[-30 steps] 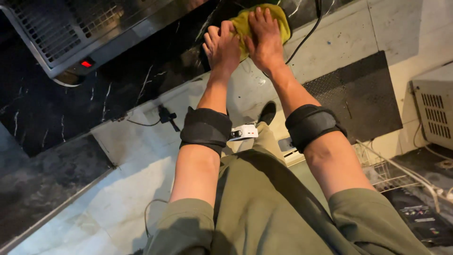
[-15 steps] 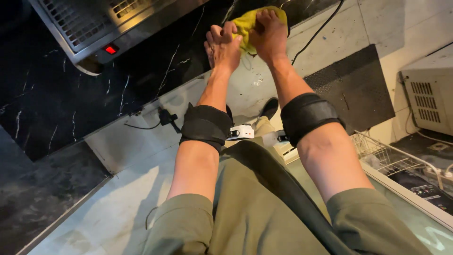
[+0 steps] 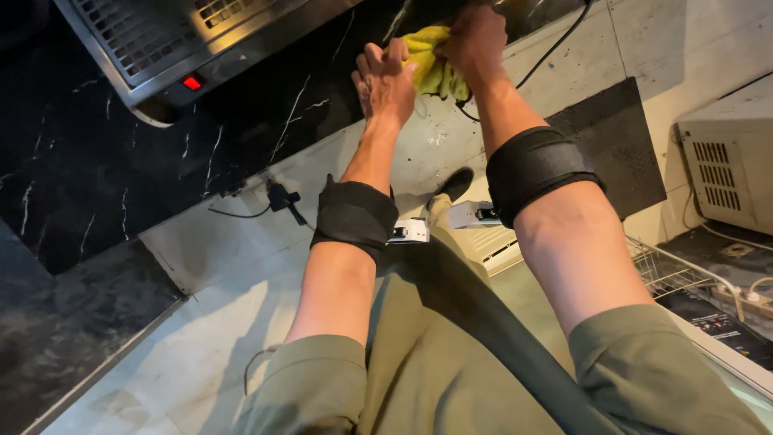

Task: The person wipes a black marble countertop with a yellow cloth using both hands. They move the cloth back and forth across the surface, covering different sections of the counter in a coffee shop setting.

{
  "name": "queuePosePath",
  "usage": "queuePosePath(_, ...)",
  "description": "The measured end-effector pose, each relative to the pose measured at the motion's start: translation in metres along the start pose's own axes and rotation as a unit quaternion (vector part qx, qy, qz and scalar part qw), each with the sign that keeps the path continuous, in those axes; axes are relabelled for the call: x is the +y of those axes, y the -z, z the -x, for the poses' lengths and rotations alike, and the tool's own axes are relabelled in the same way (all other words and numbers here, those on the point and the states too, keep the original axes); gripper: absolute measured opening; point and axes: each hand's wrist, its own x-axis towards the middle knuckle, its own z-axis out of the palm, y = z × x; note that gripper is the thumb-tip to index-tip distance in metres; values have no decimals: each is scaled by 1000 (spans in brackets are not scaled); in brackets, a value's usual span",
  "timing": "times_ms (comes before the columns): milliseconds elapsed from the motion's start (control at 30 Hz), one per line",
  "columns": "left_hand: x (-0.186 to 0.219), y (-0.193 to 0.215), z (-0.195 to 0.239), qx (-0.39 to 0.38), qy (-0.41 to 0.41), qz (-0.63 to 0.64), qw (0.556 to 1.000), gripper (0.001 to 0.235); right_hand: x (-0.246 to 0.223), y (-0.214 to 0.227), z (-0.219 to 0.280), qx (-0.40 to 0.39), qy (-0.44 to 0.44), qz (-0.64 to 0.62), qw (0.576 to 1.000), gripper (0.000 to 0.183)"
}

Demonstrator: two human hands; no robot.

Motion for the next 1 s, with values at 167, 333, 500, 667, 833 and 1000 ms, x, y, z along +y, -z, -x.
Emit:
queuePosePath(167, -19, -49, -1, 99, -122, -16, 987, 33, 16, 3, -12, -86, 25, 5, 996, 44)
queuePosePath(333, 40, -51, -12, -11, -110, 130, 985, 27, 86, 38, -47, -258, 23, 44, 965, 45)
queuePosePath(500, 137, -64, -50, -75, -187, 144, 969, 23, 126, 176, -51, -329, -197, -164, 909, 34)
queuePosePath(667, 235, -88, -80, -134, -222, 83, 962, 15, 191, 252, -61, -297, -267, -364, 842, 17)
queuePosePath(833, 304, -115, -107, -77, -263, 88, 958, 21, 248, 298, -87, -273, -260, -388, 841, 17)
queuePosePath(1000, 339, -157, -159, -69, -249, 103, 961, 19, 305, 294, -151, -263, -254, -407, 837, 21)
